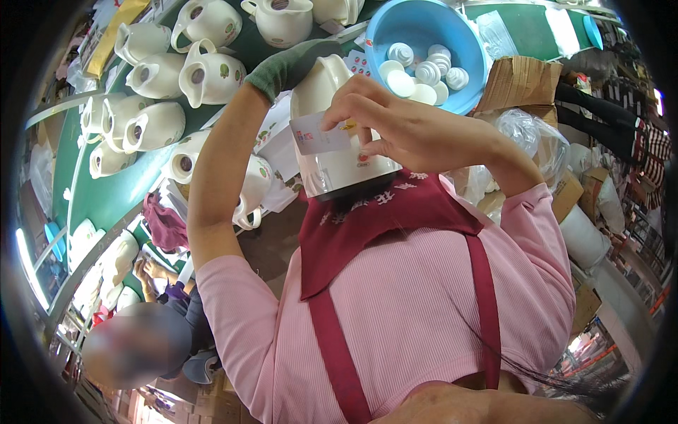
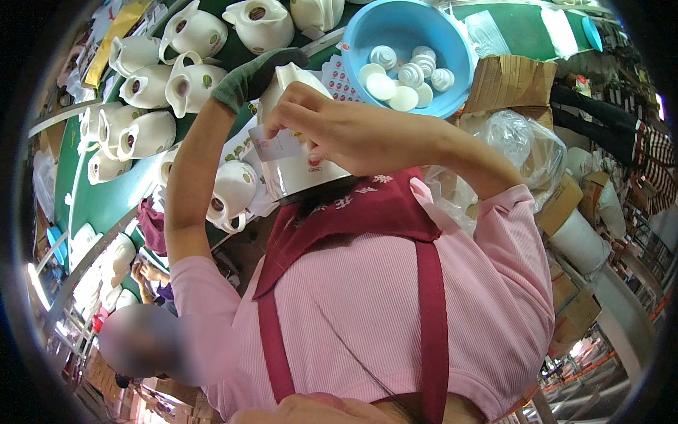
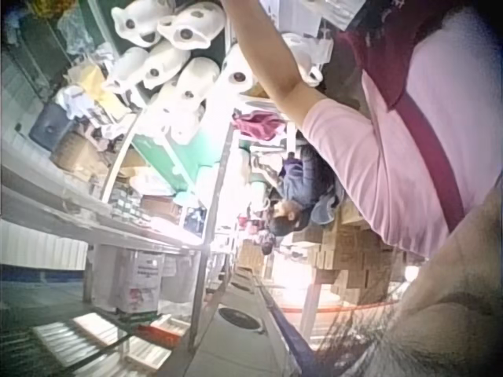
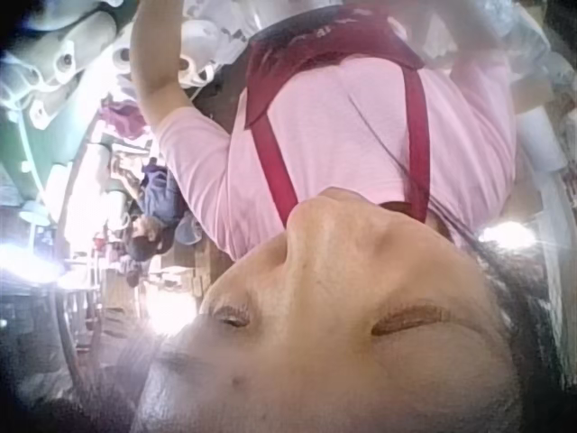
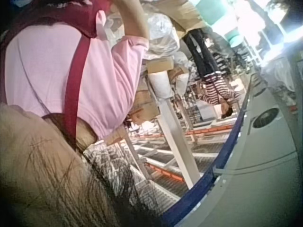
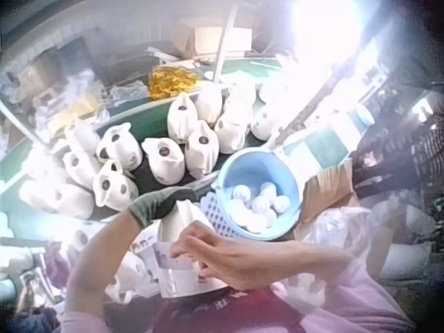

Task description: The person assembles white ceramic pitchers by inserting stoppers and applying stickers. They pick up each pitcher, insert a stopper from a blue basin, and then apply a sticker from a sheet onto the pitcher body. The finished pitchers are placed on a green conveyor belt.

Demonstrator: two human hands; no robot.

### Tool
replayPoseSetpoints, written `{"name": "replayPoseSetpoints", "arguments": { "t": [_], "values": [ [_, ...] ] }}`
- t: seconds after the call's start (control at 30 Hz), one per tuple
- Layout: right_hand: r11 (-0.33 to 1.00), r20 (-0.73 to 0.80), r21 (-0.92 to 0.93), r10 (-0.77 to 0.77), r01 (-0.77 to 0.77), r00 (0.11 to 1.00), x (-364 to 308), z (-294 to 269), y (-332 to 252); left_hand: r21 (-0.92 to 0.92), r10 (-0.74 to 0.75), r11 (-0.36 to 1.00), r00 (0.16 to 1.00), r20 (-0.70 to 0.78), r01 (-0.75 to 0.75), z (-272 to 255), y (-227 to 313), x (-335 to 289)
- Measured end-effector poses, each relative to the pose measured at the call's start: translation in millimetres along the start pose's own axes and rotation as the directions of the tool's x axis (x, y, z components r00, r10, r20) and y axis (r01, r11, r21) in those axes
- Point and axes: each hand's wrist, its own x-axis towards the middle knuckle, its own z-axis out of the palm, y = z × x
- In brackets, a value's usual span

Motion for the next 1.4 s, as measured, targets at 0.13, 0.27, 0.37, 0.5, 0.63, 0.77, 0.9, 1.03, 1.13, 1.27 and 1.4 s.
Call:
{"name": "replayPoseSetpoints", "arguments": {
  "t": [0.13, 0.27, 0.37, 0.5, 0.63, 0.77, 0.9, 1.03, 1.13, 1.27, 1.4],
  "values": [
    [1.0, -0.008, -0.025, -0.019, 0.019, 1.0, 3, 0, 0, 0.044, -0.055, 0.998, 0.996, 0.066, 0.052, -1, -4, 5],
    [1.0, -0.032, 0.002, 0.002, -0.002, 1.0, 4, 3, 4, 0.022, -0.031, 0.999, 0.996, 0.085, 0.029, -1, -9, 9],
    [1.0, -0.056, -0.011, 0.012, -0.013, 0.998, 4, 8, 5, -0.316, 0.1, 0.945, 0.994, 0.043, -0.081, 10, -52, 10],
    [0.931, -0.206, -0.357, -0.162, 0.08, 0.965, 3, 17, 12, -0.356, 0.115, 0.932, 0.985, 0.126, -0.063, 3, -40, 9],
    [0.918, -0.504, -0.396, -0.213, -0.005, 0.837, -1, 35, 27, -0.283, 0.187, 0.948, 0.974, 0.126, -0.145, 2, -45, 3],
    [0.951, -0.603, -0.285, -0.077, -0.123, 0.794, 7, 56, 48, -0.219, 0.099, 0.974, 0.984, 0.147, -0.066, -26, -21, -28],
    [0.995, -0.861, 0.096, 0.09, -0.013, 0.5, -4, 19, 93, -0.396, -0.368, 0.871, 0.919, -0.138, 0.29, -83, 65, -67],
    [0.889, -0.9, 0.262, 0.365, -0.375, 0.237, -50, 8, 206, 0.137, -0.066, 0.953, 0.63, -0.773, 0.269, -170, 69, -55],
    [0.642, -0.903, -0.045, 0.301, -0.766, 0.305, -95, 25, 292, 0.54, 0.346, 0.708, 0.443, -0.827, 0.455, -235, 49, 3],
    [0.65, -0.854, -0.012, 0.388, -0.76, 0.346, -88, 29, 309, 0.687, 0.367, 0.413, 0.58, -0.727, 0.598, -278, -56, 66],
    [0.779, -0.884, -0.113, 0.204, -0.617, 0.421, -48, 23, 288, 0.609, 0.127, 0.421, 0.621, -0.773, 0.672, -264, -163, 98]
  ]
}}
